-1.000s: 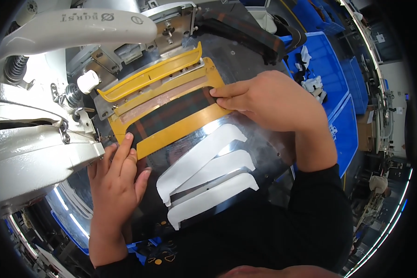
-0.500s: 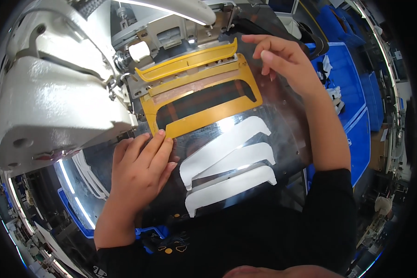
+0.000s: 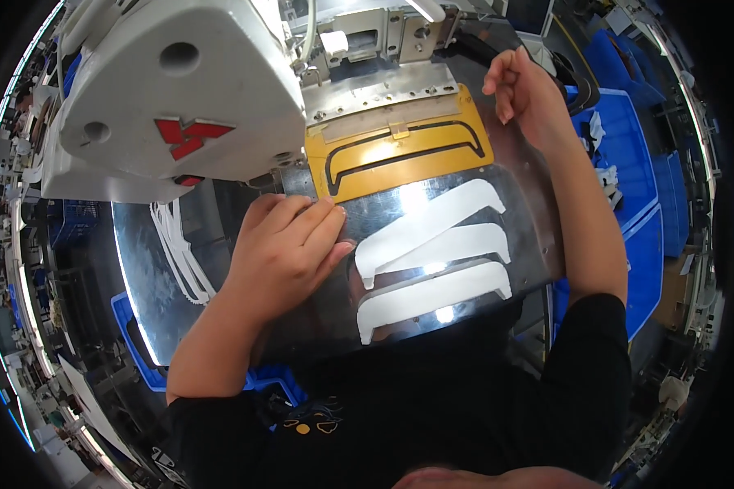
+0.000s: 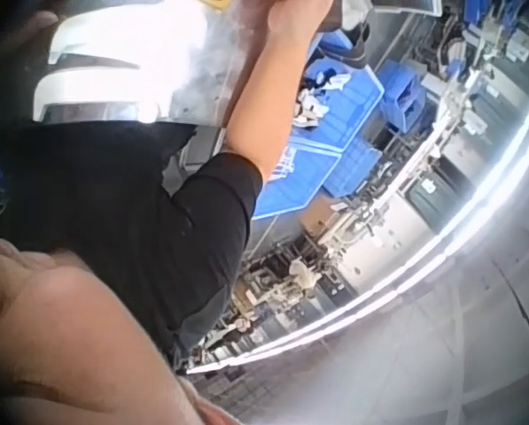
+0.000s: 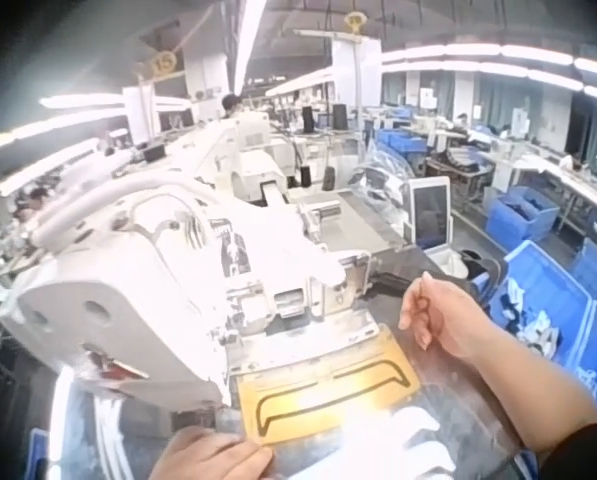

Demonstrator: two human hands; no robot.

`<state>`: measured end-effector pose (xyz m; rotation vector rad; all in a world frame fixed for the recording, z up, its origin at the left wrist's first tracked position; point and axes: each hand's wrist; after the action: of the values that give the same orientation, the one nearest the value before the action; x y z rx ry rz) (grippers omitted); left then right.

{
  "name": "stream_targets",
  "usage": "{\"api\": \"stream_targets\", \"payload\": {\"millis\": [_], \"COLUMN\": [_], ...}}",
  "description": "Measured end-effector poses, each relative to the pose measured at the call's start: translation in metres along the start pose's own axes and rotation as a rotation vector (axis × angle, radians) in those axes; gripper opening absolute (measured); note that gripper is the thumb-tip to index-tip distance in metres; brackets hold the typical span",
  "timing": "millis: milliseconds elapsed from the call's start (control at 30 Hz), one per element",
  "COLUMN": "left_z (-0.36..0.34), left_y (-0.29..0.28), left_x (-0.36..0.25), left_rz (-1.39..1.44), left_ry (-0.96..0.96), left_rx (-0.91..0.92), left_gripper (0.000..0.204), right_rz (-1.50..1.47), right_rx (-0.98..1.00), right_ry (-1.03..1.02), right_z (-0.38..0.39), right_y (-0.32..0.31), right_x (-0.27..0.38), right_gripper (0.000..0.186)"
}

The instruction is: Aligning and sewing curved fabric components and toothed straps using an industrial sewing machine.

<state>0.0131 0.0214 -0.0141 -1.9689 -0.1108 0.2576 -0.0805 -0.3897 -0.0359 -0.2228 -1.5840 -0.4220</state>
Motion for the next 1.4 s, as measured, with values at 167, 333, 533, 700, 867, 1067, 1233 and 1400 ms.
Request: {"api": "stream_targets", "payload": {"millis": [167, 333, 533, 700, 867, 1067, 1233, 1400], "left_z": [0.005, 0.007, 0.007, 0.01, 0.013, 0.014, 0.011, 0.008], "left_y": [0.0, 0.002, 0.0, 0.003, 0.006, 0.006, 0.004, 0.005], "left_x": [0.002, 0.003, 0.002, 0.0, -0.002, 0.0, -0.002, -0.005], "left_rz": [0.044, 0.11, 0.121, 0.05, 0.032, 0.021, -0.007, 0.008], "left_ry": [0.032, 0.017, -0.042, -0.099, -0.145, -0.147, -0.147, -0.168], "left_rx": [-0.013, -0.014, 0.04, 0.101, 0.168, 0.187, 0.187, 0.187], "left_gripper": [0.039, 0.044, 0.054, 0.061, 0.069, 0.074, 0.078, 0.08], "right_rz": [0.18, 0.203, 0.23, 0.251, 0.337, 0.643, 0.92, 1.06], "right_rx": [-0.04, 0.009, 0.004, 0.027, 0.048, 0.202, 0.485, 0.639], "right_ry": [0.01, 0.002, 0.006, -0.005, 0.003, -0.069, -0.362, -0.545], "right_z": [0.0, 0.0, -0.004, -0.003, -0.002, 0.016, 0.034, 0.044], "right_y": [0.008, 0.003, 0.004, 0.007, 0.009, 0.034, 0.072, 0.091], "right_x": [-0.002, -0.012, -0.01, -0.008, -0.008, 0.005, 0.026, 0.024], "right_gripper": [0.051, 0.053, 0.054, 0.056, 0.047, 0.025, 0.032, 0.04]}}
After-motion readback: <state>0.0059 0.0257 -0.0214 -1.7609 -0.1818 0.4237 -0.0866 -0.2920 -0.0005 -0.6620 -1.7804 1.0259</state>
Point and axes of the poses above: each hand's wrist, its own z-axis away from the middle knuckle, its own y-axis out of the palm, x = y × z, and after that the axes turned 4 degrees about -x, right-handed
